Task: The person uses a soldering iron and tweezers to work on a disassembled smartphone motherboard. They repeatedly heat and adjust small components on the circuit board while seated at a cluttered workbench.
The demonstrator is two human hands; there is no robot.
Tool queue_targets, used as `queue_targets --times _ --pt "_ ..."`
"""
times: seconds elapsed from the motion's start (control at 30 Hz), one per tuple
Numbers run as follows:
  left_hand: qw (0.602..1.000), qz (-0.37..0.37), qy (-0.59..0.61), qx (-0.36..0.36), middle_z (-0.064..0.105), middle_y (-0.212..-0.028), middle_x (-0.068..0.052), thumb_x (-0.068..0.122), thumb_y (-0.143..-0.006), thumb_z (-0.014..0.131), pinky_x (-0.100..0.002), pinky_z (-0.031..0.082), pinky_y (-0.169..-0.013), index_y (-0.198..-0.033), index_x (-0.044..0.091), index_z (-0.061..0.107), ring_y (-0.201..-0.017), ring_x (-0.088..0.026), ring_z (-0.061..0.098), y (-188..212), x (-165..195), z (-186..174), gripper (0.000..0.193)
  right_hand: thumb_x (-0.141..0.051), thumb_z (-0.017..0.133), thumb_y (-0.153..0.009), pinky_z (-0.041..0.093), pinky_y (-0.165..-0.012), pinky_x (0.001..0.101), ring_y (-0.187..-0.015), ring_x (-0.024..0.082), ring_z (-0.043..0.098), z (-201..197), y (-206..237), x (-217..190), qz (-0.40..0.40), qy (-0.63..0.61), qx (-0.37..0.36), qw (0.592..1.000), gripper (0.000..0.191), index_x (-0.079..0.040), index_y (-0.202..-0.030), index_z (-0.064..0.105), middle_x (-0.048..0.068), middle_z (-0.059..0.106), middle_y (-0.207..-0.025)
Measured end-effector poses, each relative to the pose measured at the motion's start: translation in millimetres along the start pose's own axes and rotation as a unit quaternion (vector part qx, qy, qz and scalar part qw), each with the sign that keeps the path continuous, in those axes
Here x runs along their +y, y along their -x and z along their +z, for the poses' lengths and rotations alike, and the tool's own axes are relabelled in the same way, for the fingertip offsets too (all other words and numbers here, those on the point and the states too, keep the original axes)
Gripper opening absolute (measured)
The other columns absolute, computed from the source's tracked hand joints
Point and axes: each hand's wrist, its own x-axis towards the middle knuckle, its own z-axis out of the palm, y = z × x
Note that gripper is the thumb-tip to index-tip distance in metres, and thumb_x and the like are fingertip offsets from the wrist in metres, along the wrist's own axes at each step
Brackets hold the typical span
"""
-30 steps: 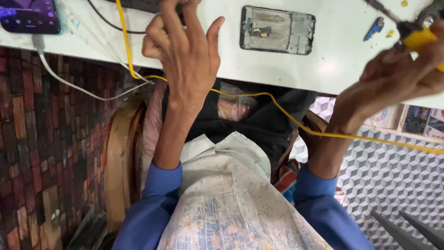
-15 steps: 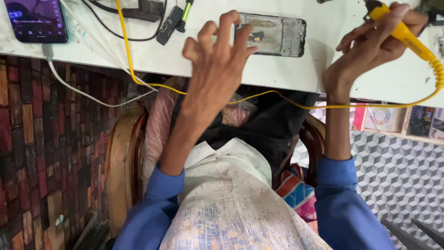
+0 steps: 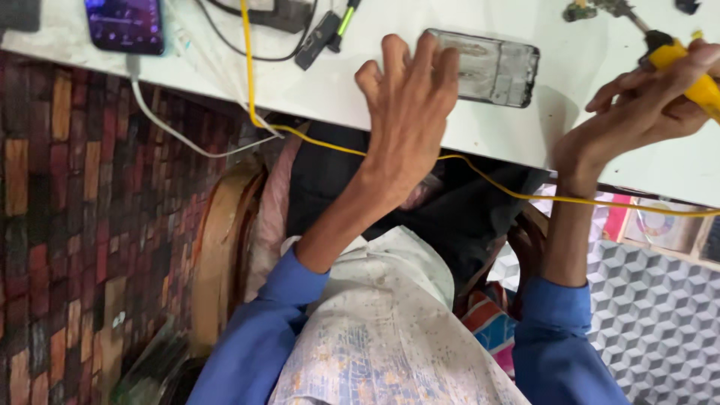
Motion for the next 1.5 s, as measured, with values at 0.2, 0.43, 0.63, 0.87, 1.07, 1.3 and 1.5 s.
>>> queue_targets --times 0.2,0.43,0.63,0.87,1.07,1.3,1.5 --pt "0.995 -0.046 0.089 -0.005 0.063 -0.098 -0.003 0.003 -0.094 0.070 -0.044 0.030 -0.083 -0.112 0.004 0.064 -0.091 -0.023 0.046 -9 3 -2 0.019 -0.046 0.064 -0.109 0.030 -0.038 0.0269 -0.045 0.010 0.038 0 2 4 0.025 -0.008 0.024 0.999 0.060 0.011 -0.126 0.069 0.005 0.042 -0.066" --pt "0.987 -0.013 0.119 0.105 0.067 -0.109 -0.008 0.006 -0.086 0.074 -0.043 0.026 -0.080 -0.118 0.005 0.061 -0.094 -0.025 0.051 -11 -13 -1 0.034 -0.046 0.062 -0.112 0.032 -0.038 0.0285 -0.044 0.013 0.039 12 4 -2 0.015 -0.003 0.015 1.000 0.050 0.004 -0.115 0.062 0.007 0.043 -0.063" --pt "0.982 -0.051 0.097 0.154 0.067 -0.102 0.009 0.013 -0.099 0.077 -0.040 0.027 -0.090 -0.120 0.016 0.063 -0.095 -0.015 0.051 5 -50 -12 0.025 -0.039 0.062 -0.115 0.032 -0.037 0.0271 -0.041 0.013 0.038 20 8 -11 -0.005 0.007 -0.025 1.000 0.039 -0.004 -0.106 0.049 0.008 0.043 -0.061" --pt "0.987 -0.026 0.066 0.143 0.067 -0.115 0.005 0.001 -0.104 0.067 -0.037 0.029 -0.094 -0.131 0.015 0.061 -0.104 -0.015 0.053 -1 -77 -13 0.030 -0.028 0.064 -0.121 0.040 -0.043 0.0275 -0.052 0.016 0.054 17 2 -12 0.046 -0.002 -0.117 0.992 0.033 -0.003 -0.109 0.046 0.011 0.056 -0.079" --pt "0.993 -0.057 0.027 0.104 0.051 -0.137 -0.009 0.019 -0.101 0.076 -0.045 0.029 -0.095 -0.139 0.004 0.055 -0.117 -0.025 0.049 -10 -76 -6 0.046 -0.031 0.062 -0.124 0.046 -0.048 0.0292 -0.070 0.021 0.066 12 -24 -13 0.098 -0.048 -0.209 0.972 0.036 -0.001 -0.116 0.045 0.013 0.059 -0.093" --pt "0.991 -0.098 -0.032 0.084 0.049 -0.138 -0.011 0.026 -0.102 0.079 -0.048 0.032 -0.095 -0.134 0.006 0.059 -0.117 -0.028 0.047 -5 -72 -4 0.042 -0.027 0.064 -0.120 0.039 -0.043 0.0287 -0.052 0.022 0.055 16 -27 0 0.187 -0.098 -0.210 0.955 0.030 -0.001 -0.114 0.051 0.021 0.063 -0.080" --pt "0.990 -0.062 -0.100 0.072 0.051 -0.130 -0.012 0.029 -0.097 0.078 -0.051 0.032 -0.088 -0.128 0.004 0.061 -0.112 -0.033 0.049 -10 -66 -8 0.043 -0.017 0.063 -0.114 0.039 -0.041 0.0251 -0.045 0.017 0.054 18 -33 1 0.277 -0.134 -0.202 0.930 0.017 -0.006 -0.109 0.051 0.019 0.070 -0.087"
